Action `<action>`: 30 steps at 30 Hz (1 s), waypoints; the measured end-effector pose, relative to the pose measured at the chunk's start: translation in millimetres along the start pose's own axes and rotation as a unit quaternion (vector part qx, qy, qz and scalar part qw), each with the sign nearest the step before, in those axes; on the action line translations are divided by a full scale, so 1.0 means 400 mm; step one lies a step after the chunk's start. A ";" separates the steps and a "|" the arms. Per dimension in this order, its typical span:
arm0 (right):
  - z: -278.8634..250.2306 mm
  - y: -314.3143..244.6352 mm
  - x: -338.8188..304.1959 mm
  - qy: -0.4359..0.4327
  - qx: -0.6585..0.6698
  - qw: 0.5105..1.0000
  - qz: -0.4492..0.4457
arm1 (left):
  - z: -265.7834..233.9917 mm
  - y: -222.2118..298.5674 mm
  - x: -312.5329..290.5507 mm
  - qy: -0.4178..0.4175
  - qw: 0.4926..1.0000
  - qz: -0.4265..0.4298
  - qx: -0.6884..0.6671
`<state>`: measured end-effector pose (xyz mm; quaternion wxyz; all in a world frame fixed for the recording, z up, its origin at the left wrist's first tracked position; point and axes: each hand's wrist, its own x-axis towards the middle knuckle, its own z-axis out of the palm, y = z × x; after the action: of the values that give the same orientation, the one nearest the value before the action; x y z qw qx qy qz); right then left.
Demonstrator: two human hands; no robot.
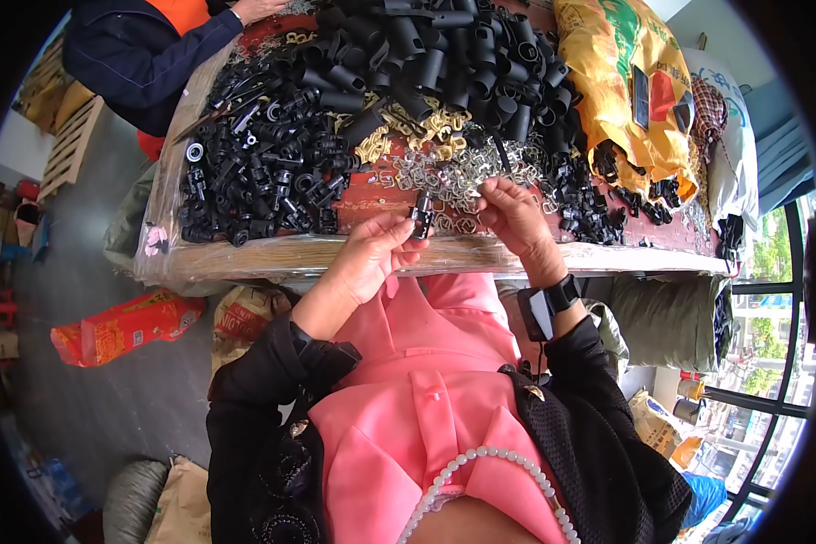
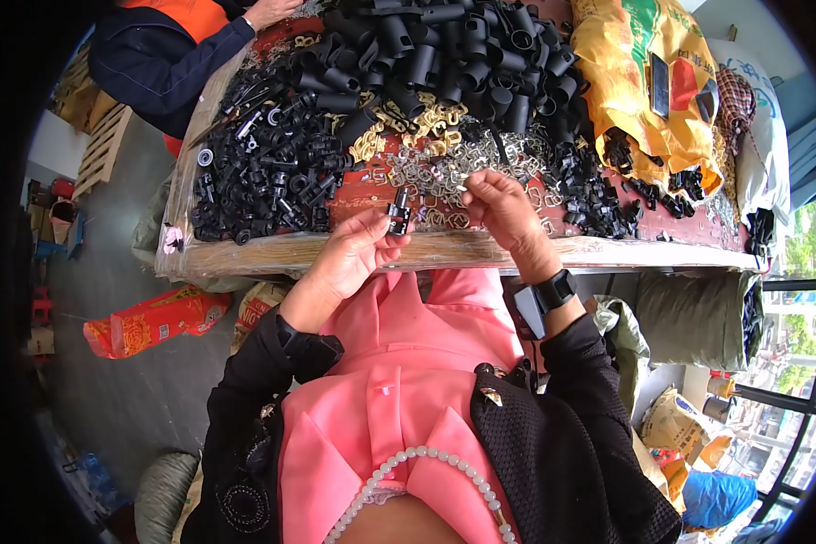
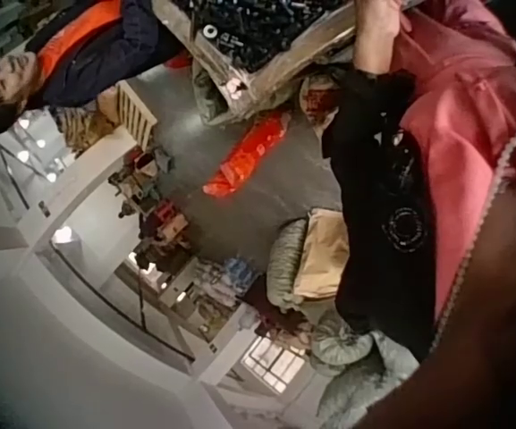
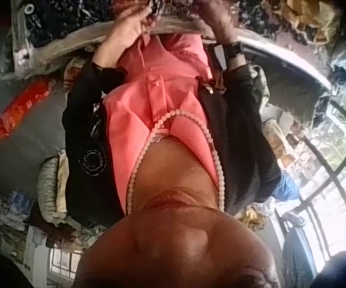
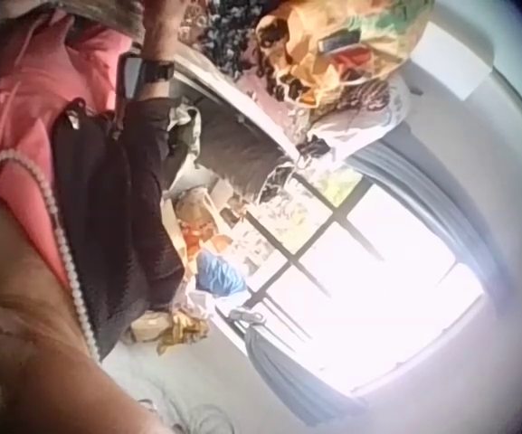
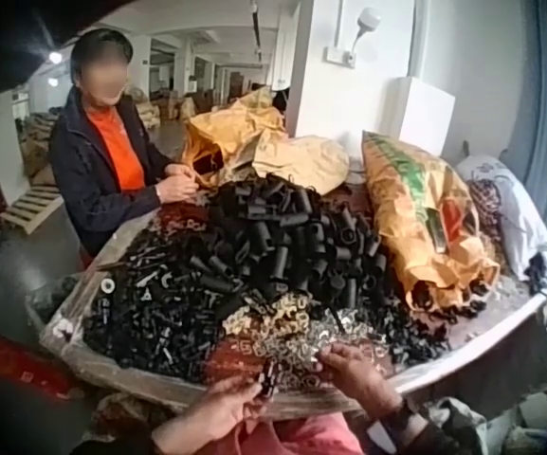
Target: The person assembles components by hand, picking up a black plastic housing, a metal spring, and a small white plastic part. They insert the spring and white part into the housing, then snap a metal clip onto the assembly before sliding it into a larger black plastic sleeve.
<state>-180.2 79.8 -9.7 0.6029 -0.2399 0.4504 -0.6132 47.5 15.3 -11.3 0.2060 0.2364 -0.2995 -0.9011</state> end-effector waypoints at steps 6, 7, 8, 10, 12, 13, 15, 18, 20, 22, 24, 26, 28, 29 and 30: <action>0.086 0.038 -0.029 -0.037 0.007 0.997 0.072 | 0.012 -0.003 -0.005 -0.007 1.000 0.014 -0.011; 0.099 0.048 -0.033 -0.043 0.012 0.997 0.071 | 0.010 -0.006 -0.004 -0.014 0.999 0.027 -0.024; 0.110 0.057 -0.037 -0.049 0.017 0.996 0.069 | 0.008 -0.009 -0.003 -0.021 0.998 0.041 -0.036; 0.121 0.063 -0.042 -0.055 0.021 0.996 0.069 | 0.005 -0.012 -0.003 -0.028 0.997 0.054 -0.049; 0.128 0.062 -0.046 -0.076 -0.033 0.995 0.053 | 0.005 -0.014 -0.003 -0.028 0.996 0.067 -0.049; 0.130 0.061 -0.048 -0.086 -0.060 0.993 0.045 | 0.005 -0.014 -0.003 -0.028 0.996 0.074 -0.049; 0.130 0.059 -0.051 -0.086 -0.084 0.992 0.044 | 0.006 -0.016 -0.004 -0.026 0.995 0.082 -0.050; 0.128 0.057 -0.053 -0.085 -0.131 0.987 0.042 | 0.006 -0.019 -0.005 -0.020 0.994 0.094 -0.053; 0.131 0.056 -0.054 -0.101 -0.166 0.981 0.026 | 0.006 -0.021 -0.005 -0.022 0.993 0.100 -0.051; 0.133 0.054 -0.055 -0.109 -0.183 0.977 0.018 | 0.006 -0.022 -0.006 -0.024 0.993 0.102 -0.050; 0.134 0.053 -0.056 -0.102 -0.175 0.979 0.001 | 0.007 -0.022 -0.007 -0.036 0.993 0.101 -0.058; 0.137 0.048 -0.057 -0.099 -0.172 0.980 -0.008 | 0.007 -0.023 -0.008 -0.043 0.992 0.100 -0.061; 0.140 0.040 -0.061 -0.086 -0.183 0.979 -0.001 | 0.007 -0.025 -0.010 -0.035 0.993 0.100 -0.060; 0.140 0.037 -0.063 -0.080 -0.189 0.979 0.002 | 0.006 -0.026 -0.010 -0.031 0.993 0.100 -0.060; 0.140 0.035 -0.064 -0.080 -0.189 0.979 0.002 | 0.005 -0.026 -0.010 -0.031 0.993 0.100 -0.059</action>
<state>-122.0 91.4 11.6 0.5819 -0.3969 0.5092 -0.4946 47.2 26.1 -15.4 0.2992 0.1644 -0.2737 -0.8992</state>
